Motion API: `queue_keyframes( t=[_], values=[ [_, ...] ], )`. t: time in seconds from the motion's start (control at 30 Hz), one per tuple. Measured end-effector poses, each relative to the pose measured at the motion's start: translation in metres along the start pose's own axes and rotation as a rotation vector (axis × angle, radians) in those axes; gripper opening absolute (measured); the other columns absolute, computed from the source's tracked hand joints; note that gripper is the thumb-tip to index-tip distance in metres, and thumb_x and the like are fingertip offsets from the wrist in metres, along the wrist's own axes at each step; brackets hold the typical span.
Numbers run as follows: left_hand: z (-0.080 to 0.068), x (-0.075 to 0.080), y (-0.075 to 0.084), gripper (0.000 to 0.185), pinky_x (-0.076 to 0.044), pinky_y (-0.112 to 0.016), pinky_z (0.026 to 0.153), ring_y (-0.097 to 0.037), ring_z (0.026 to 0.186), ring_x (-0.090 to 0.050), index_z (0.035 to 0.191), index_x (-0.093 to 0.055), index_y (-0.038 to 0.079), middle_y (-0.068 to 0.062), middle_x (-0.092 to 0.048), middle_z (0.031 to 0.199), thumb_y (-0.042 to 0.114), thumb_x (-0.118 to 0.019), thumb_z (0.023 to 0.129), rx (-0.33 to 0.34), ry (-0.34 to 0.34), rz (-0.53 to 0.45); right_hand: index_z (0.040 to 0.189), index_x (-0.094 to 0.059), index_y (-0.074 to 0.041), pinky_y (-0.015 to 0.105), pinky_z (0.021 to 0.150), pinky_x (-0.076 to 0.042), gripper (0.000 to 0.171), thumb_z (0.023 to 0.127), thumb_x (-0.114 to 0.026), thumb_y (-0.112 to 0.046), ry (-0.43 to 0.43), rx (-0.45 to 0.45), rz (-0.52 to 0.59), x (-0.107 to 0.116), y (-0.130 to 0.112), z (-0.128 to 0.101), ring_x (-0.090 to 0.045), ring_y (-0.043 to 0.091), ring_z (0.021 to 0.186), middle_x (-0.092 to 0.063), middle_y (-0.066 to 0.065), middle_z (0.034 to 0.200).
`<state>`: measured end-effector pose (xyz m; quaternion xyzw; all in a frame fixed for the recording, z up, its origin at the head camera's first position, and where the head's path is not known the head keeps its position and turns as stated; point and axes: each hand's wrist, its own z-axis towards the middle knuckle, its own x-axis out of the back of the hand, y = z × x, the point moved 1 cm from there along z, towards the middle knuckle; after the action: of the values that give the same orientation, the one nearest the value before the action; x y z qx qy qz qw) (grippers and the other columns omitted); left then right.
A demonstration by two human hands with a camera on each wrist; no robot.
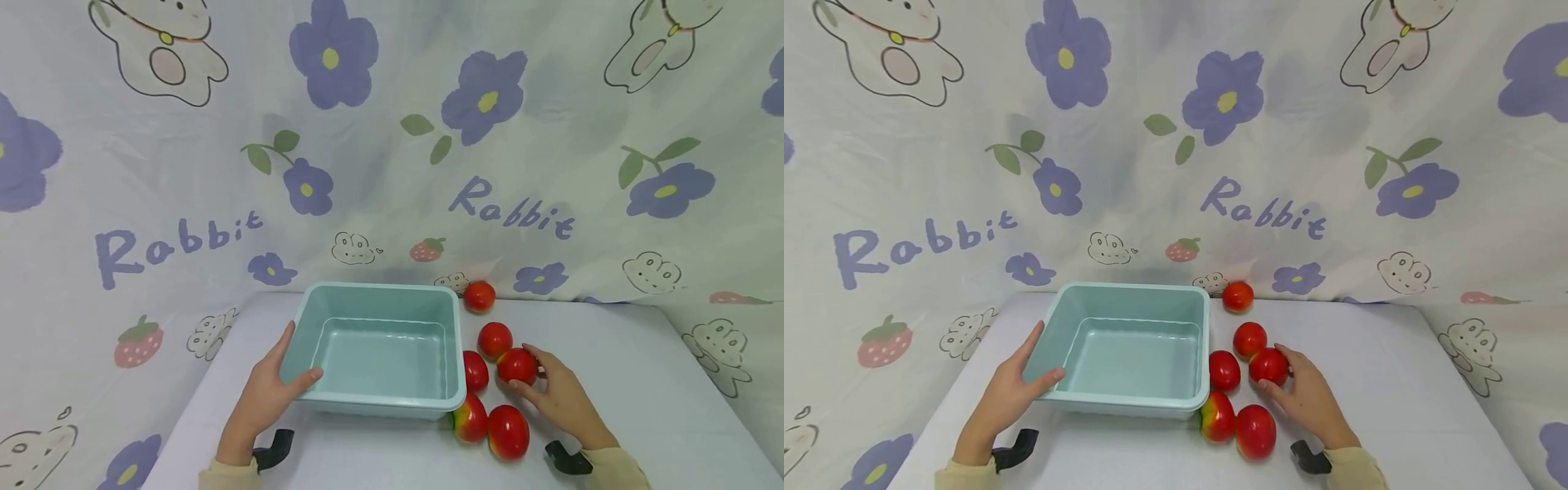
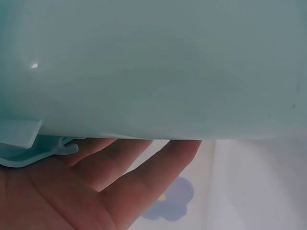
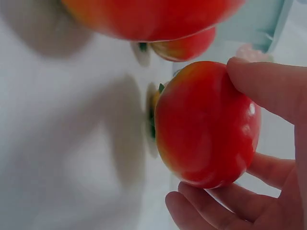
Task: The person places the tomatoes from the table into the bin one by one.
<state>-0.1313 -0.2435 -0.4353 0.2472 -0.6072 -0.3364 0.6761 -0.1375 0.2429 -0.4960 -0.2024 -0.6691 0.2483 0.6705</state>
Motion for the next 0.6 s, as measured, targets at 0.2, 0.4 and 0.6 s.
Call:
queue_keyframes(
  t=[0.2, 0.4, 0.6],
  values=[
    [0.0, 0.0, 0.001, 0.103, -0.036, -0.068, 0.105, -0.047, 0.141, -0.036, 0.162, -0.014, 0.008, -0.022, -0.027, 0.161, 0.041, -0.077, 0.087, 0.032, -0.012, -0.011, 0.149, -0.042, -0.003, 0.051, 0.086, -0.058, 0.085, 0.084, -0.08, -0.043, 0.052, 0.0, 0.023, 0.006, -0.009, -0.001, -0.055, 0.04, 0.119, -0.051, 0.024, 0.141],
    [0.0, 0.0, 0.003, 0.108, -0.032, -0.067, 0.108, -0.046, 0.143, -0.032, 0.163, -0.013, 0.011, -0.021, -0.026, 0.162, 0.043, -0.08, 0.084, 0.062, -0.024, -0.014, 0.15, -0.041, -0.002, 0.055, 0.09, -0.055, 0.085, 0.085, -0.079, -0.043, 0.093, 0.009, 0.065, 0.014, -0.02, -0.004, -0.053, 0.039, 0.121, -0.052, 0.023, 0.139],
    [0.001, 0.001, 0.004, 0.11, -0.032, -0.068, 0.108, -0.047, 0.143, -0.032, 0.163, -0.012, 0.012, -0.022, -0.025, 0.162, 0.046, -0.08, 0.084, 0.076, -0.033, -0.006, 0.15, -0.041, -0.003, 0.055, 0.089, -0.056, 0.086, 0.085, -0.079, -0.044, 0.147, 0.039, 0.095, 0.023, -0.038, -0.007, -0.053, 0.039, 0.121, -0.052, 0.022, 0.139]
  ],
)
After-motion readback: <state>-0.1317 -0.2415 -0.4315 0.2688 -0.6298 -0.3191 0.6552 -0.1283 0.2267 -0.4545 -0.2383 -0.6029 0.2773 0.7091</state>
